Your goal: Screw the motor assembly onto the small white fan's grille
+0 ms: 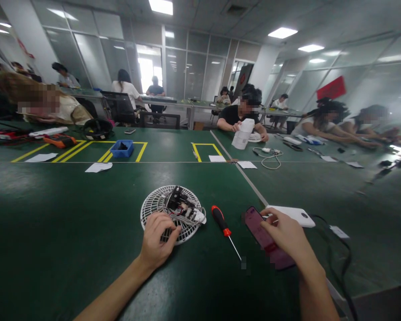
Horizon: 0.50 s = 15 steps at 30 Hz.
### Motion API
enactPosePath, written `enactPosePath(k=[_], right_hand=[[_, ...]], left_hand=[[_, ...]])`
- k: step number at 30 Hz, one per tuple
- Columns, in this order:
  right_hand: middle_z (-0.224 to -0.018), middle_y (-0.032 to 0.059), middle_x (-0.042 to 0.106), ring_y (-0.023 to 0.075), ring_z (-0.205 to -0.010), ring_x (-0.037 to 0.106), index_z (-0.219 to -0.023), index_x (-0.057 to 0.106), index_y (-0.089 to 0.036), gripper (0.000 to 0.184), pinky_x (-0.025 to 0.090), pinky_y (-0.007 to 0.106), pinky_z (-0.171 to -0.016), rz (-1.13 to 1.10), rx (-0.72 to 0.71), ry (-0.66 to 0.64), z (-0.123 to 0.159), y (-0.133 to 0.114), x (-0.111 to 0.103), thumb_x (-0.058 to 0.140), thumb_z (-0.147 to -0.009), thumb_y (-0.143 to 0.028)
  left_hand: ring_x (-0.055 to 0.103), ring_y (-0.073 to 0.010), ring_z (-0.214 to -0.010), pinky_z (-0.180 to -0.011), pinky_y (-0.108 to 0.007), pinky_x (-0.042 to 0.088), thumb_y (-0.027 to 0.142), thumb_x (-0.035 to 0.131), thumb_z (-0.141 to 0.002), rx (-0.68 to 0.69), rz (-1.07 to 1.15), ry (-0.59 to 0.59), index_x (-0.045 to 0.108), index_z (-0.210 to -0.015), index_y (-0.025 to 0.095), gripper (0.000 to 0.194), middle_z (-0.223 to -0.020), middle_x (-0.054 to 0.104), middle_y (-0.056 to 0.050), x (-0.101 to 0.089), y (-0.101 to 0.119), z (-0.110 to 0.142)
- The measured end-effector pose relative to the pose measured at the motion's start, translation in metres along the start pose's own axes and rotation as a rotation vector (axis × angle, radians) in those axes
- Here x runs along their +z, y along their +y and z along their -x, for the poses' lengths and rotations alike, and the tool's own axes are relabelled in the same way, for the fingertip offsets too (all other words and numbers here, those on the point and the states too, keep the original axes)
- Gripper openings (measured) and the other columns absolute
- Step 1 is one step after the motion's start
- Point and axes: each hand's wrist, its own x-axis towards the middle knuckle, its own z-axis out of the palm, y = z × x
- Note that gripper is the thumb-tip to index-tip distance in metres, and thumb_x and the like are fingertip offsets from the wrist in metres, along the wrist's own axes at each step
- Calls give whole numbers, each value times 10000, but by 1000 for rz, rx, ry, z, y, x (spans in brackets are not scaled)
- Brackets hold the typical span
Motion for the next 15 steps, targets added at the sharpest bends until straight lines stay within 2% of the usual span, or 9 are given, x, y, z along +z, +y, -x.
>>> enactPosePath(k=[3,5,9,13,15], right_hand=[[-742,21,718,235,-690,679,-938,724,-232,188,446,330,-641,-47,19,-23,1,-1,-4,638,-775,-269],[-780,43,741,245,-700,688,-943,738,-233,204,465,340,-641,-102,27,-24,2,-2,-10,646,-804,-350],[-793,92,749,260,-703,684,-943,751,-204,267,469,354,-632,-166,76,91,4,-15,-23,593,-858,-402],[-834,100,751,253,-743,676,-932,739,-196,290,446,344,-645,-189,54,222,8,-48,-28,523,-913,-389],[-822,79,739,236,-727,660,-941,727,-200,295,432,329,-639,-198,-25,200,11,-71,-23,507,-934,-396]], left_hand=[[637,-194,-883,-882,-392,508,133,720,-890,-17,39,-24,621,-887,208,124,-834,670,-13,2,2,4],[638,-197,-895,-892,-403,510,134,715,-894,-24,52,-30,632,-907,210,113,-852,676,-18,3,5,6],[640,-196,-897,-875,-391,522,129,686,-913,-18,46,-22,658,-959,214,101,-880,686,-24,3,10,4],[631,-190,-926,-902,-376,524,91,671,-911,-1,40,-5,682,-1002,203,144,-924,683,-35,-1,7,1],[628,-192,-951,-916,-375,520,74,667,-907,12,28,-3,684,-1027,196,173,-948,682,-41,-7,1,0]])
